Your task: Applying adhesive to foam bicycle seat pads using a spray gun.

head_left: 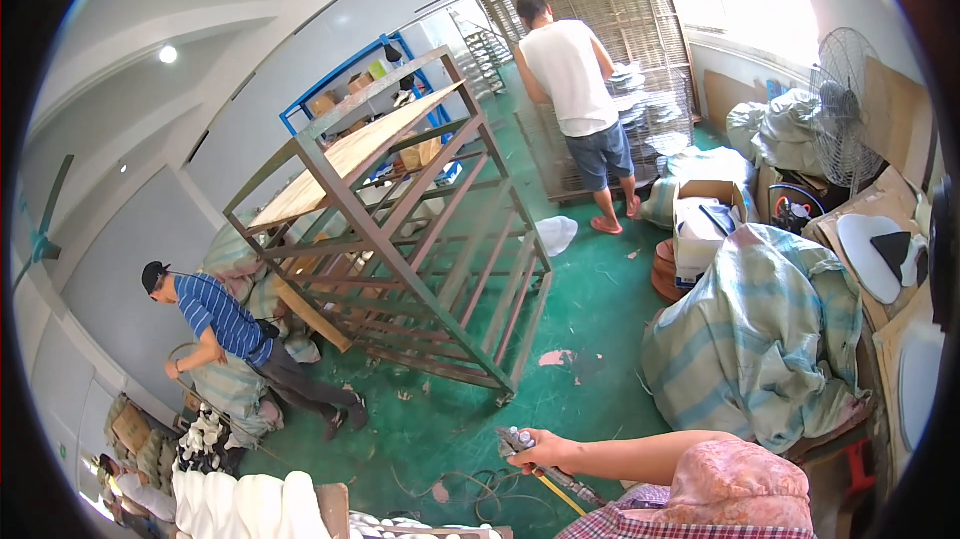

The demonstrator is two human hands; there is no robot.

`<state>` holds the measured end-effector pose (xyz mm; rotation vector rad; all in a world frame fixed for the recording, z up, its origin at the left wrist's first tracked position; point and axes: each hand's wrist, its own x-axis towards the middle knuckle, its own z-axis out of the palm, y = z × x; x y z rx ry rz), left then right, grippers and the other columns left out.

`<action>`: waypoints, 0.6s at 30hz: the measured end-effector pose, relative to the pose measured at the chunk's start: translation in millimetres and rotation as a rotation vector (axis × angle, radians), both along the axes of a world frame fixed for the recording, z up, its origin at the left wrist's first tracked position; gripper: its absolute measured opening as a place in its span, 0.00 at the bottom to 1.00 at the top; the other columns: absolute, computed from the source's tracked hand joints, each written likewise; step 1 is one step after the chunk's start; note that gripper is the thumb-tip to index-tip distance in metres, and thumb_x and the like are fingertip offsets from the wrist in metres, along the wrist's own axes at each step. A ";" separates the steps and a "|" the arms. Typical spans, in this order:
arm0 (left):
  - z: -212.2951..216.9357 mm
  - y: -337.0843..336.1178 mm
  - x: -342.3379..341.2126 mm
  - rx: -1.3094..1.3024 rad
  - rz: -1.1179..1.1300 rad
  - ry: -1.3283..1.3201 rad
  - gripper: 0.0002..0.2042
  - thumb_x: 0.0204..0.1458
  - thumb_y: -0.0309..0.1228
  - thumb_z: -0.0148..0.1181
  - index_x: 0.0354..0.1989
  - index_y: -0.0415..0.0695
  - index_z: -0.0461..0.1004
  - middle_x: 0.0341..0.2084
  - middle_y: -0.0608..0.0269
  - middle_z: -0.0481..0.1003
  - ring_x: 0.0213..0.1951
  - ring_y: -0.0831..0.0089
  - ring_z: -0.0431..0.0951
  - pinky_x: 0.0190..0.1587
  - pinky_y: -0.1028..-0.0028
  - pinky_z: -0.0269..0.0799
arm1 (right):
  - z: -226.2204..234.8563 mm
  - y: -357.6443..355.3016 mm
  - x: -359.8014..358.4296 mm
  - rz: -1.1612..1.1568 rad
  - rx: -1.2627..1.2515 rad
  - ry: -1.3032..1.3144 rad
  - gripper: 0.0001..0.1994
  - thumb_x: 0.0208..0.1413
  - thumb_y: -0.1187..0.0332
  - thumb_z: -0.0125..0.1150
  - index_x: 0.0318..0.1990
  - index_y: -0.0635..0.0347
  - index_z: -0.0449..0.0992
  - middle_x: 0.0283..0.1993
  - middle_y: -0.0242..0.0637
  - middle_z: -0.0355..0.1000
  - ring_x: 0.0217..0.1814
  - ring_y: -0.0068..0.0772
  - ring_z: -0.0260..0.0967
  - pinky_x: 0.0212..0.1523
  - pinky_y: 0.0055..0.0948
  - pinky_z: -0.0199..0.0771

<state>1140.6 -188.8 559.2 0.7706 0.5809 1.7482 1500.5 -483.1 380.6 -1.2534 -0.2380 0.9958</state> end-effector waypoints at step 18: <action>4.2 -8.4 -17.1 0.027 0.011 -0.019 0.22 0.52 0.42 0.49 0.37 0.29 0.69 0.29 0.46 0.71 0.25 0.60 0.70 0.26 0.69 0.67 | -9.8 -0.4 -5.7 0.023 -0.035 0.017 0.18 0.45 0.66 0.65 0.41 0.57 0.65 0.26 0.29 0.66 0.22 0.19 0.64 0.18 0.21 0.64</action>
